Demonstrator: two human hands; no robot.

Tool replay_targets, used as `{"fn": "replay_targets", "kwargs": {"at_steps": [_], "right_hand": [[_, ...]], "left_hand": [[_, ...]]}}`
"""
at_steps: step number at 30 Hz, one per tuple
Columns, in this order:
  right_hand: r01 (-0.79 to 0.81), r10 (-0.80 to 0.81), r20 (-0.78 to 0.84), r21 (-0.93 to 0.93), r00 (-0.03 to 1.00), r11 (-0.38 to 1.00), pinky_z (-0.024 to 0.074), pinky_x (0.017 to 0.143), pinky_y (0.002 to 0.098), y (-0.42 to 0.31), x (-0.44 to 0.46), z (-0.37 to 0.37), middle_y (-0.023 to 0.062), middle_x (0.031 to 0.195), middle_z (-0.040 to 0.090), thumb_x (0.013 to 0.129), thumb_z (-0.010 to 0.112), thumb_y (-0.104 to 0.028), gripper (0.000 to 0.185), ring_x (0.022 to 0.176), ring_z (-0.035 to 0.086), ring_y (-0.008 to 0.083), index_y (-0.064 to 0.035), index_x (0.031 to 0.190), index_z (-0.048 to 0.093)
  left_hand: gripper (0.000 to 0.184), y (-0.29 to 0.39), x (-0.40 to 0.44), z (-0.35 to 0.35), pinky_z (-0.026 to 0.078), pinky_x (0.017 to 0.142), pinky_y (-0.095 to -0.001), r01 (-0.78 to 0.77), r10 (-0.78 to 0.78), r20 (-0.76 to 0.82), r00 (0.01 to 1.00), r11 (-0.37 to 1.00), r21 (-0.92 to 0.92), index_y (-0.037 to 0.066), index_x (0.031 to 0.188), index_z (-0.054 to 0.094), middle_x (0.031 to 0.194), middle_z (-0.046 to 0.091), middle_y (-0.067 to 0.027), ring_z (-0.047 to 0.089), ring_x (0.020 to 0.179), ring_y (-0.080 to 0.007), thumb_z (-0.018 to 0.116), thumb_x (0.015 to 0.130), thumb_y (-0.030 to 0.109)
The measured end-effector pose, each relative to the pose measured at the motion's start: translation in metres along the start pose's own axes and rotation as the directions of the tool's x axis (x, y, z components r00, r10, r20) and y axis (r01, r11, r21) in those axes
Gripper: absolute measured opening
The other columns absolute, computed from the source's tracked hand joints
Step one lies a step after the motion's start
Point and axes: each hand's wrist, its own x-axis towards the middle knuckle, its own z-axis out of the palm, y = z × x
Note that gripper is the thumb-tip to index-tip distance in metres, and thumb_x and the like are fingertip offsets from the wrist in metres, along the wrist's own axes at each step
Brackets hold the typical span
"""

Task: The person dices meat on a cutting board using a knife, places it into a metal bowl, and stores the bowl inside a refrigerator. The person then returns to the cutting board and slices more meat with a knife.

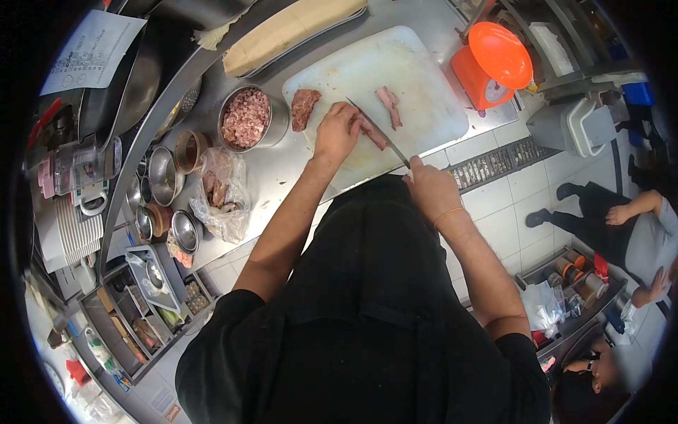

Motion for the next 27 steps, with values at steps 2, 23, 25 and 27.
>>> {"fn": "replay_targets", "kwargs": {"at_steps": [2,23,25,27], "right_hand": [[-0.017,0.020,0.045,-0.054,0.999,0.998,0.0591,0.070,0.0516,-0.005,-0.005,-0.007,0.0211,0.085,0.074,0.099,0.070,-0.030,0.034,0.080,0.075,0.0406,-0.0026,0.113,0.056],[-0.005,-0.023,0.160,0.174,0.987,0.985,0.0560,0.085,0.0581,-0.008,0.091,0.005,0.0302,0.099,0.073,0.104,0.062,-0.029,0.038,0.096,0.072,0.0494,0.0036,0.121,0.052],[-0.029,0.000,0.233,0.120,0.972,0.992,0.0562,0.089,0.0561,-0.021,0.071,-0.030,0.0290,0.101,0.074,0.104,0.062,-0.027,0.035,0.101,0.073,0.0465,0.0031,0.120,0.054],[-0.084,0.064,0.288,0.060,0.955,0.995,0.0563,0.089,0.0555,-0.035,0.048,-0.052,0.0280,0.100,0.075,0.104,0.062,-0.027,0.034,0.101,0.073,0.0459,0.0031,0.118,0.054]], "left_hand": [[0.021,-0.001,0.002,0.004,0.057,0.094,-0.0463,0.027,-0.027,0.021,0.999,1.000,-0.003,0.006,0.110,0.073,0.113,0.070,-0.0134,0.069,0.107,-0.0360,0.071,0.089,0.007],[0.019,-0.020,0.014,0.004,0.059,0.086,-0.0417,0.026,-0.016,0.099,0.995,0.995,-0.093,0.006,0.108,0.071,0.105,0.073,-0.0111,0.072,0.098,-0.0318,0.075,0.090,0.009],[0.019,-0.020,0.012,0.005,0.059,0.086,-0.0408,0.050,-0.038,0.110,0.993,0.993,-0.103,0.006,0.108,0.071,0.103,0.072,-0.0109,0.072,0.097,-0.0307,0.075,0.090,0.008],[0.018,-0.015,0.014,0.003,0.058,0.085,-0.0402,0.064,-0.057,0.096,0.994,0.995,-0.070,0.005,0.108,0.071,0.101,0.071,-0.0107,0.072,0.096,-0.0298,0.075,0.091,0.008]]}}
